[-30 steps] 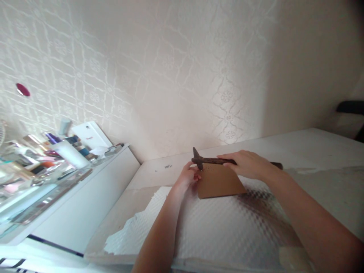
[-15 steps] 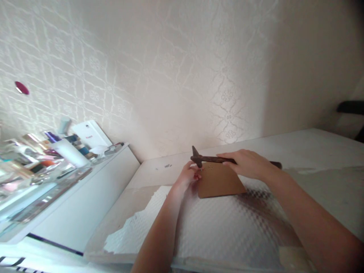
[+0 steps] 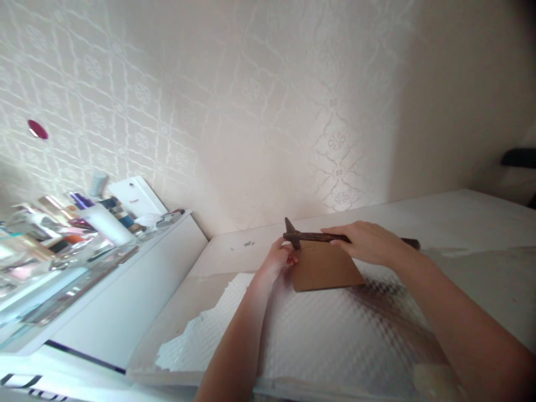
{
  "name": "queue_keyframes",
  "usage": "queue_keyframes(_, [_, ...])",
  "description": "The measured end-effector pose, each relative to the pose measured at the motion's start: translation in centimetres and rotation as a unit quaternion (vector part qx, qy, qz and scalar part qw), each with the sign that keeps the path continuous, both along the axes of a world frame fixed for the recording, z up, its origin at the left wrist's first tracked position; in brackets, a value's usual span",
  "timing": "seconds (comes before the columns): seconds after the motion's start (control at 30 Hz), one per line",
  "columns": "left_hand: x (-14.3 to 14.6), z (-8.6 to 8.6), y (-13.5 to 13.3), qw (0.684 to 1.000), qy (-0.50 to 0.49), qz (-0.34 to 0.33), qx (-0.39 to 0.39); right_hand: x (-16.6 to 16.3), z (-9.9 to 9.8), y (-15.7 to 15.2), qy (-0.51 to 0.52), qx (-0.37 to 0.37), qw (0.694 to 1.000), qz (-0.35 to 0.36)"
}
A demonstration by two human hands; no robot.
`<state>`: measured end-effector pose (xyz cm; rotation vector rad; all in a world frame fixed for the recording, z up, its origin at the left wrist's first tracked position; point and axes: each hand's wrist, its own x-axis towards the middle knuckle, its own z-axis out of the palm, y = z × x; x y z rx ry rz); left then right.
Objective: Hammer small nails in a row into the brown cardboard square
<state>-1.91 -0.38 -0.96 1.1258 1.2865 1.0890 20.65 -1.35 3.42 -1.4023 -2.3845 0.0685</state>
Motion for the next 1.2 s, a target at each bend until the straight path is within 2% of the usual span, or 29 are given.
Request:
queue_keyframes(0.37, [0.08, 0.30, -0.30, 1.000, -0.006, -0.002, -0.007, 0.00, 0.12, 0.03, -0.022, -0.002, 1.000, -0.003])
queue_keyframes(0.53, [0.20, 0.39, -0.37, 0.999, -0.015, 0.020, -0.028, 0.03, 0.27, 0.00, -0.006, 0.000, 1.000, 0.001])
queue_keyframes(1.2, [0.24, 0.35, -0.19, 1.000, -0.014, 0.002, -0.012, 0.15, 0.47, -0.02, -0.026, -0.004, 1.000, -0.012])
